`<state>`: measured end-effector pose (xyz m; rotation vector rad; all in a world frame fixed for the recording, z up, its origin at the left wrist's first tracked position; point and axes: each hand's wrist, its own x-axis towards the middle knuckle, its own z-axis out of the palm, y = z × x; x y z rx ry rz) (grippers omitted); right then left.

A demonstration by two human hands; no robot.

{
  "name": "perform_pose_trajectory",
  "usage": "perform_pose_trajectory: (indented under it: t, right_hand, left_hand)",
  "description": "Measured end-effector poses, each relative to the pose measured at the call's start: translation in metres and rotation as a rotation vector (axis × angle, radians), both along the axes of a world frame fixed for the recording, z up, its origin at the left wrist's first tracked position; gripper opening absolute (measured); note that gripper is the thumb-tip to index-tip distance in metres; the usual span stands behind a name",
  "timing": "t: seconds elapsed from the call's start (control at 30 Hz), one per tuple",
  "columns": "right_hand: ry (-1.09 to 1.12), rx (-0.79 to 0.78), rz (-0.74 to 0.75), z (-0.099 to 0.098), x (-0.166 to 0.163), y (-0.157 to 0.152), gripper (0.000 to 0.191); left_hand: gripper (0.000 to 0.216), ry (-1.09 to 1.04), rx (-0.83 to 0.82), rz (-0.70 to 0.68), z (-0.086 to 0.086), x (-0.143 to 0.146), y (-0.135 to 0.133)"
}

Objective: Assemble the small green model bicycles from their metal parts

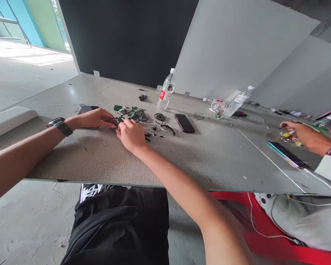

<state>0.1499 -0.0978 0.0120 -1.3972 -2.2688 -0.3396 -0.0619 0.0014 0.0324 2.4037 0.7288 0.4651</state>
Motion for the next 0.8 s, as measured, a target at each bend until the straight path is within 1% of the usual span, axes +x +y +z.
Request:
perform_pose_trajectory:
  t: [0.1,0.17,0.33,0.37,0.43,0.53,0.6,0.7,0.8]
  right_hand:
    - [0.039,-0.034,0.010,0.002,0.000,-0.001,0.011]
    - [0.057,-0.053,0.042,0.005,0.001,-0.002,0.010]
    - [0.028,-0.132,0.218,0.016,0.015,-0.007,0.010]
    - [0.010,-0.143,0.229,0.017,0.021,-0.008,0.009]
    - [-0.026,-0.161,0.208,0.018,0.033,-0.008,0.008]
    - [-0.060,-0.179,0.128,0.017,0.046,-0.007,0.009]
    - [-0.072,-0.160,0.117,0.017,0.047,-0.007,0.009]
    - [-0.117,-0.091,0.165,0.019,0.037,-0.009,0.011]
    - [-0.251,-0.024,0.232,0.022,0.020,-0.009,0.021]
  left_hand:
    - [0.032,-0.016,0.014,-0.024,-0.001,-0.001,0.000]
    - [0.032,-0.020,0.022,-0.033,-0.001,-0.001,0.000]
    - [0.025,-0.069,0.036,-0.073,-0.002,-0.002,0.000]
    - [0.025,-0.076,0.027,-0.075,-0.002,-0.002,0.001]
    - [0.028,-0.075,-0.014,-0.055,-0.002,-0.002,0.001]
    - [0.031,-0.066,-0.060,-0.016,-0.003,-0.002,0.000]
    - [0.029,-0.076,-0.044,-0.024,-0.003,-0.002,0.000]
    - [0.025,-0.103,0.008,-0.064,-0.001,-0.001,-0.002]
    - [0.024,-0.106,0.033,-0.085,0.002,-0.001,-0.003]
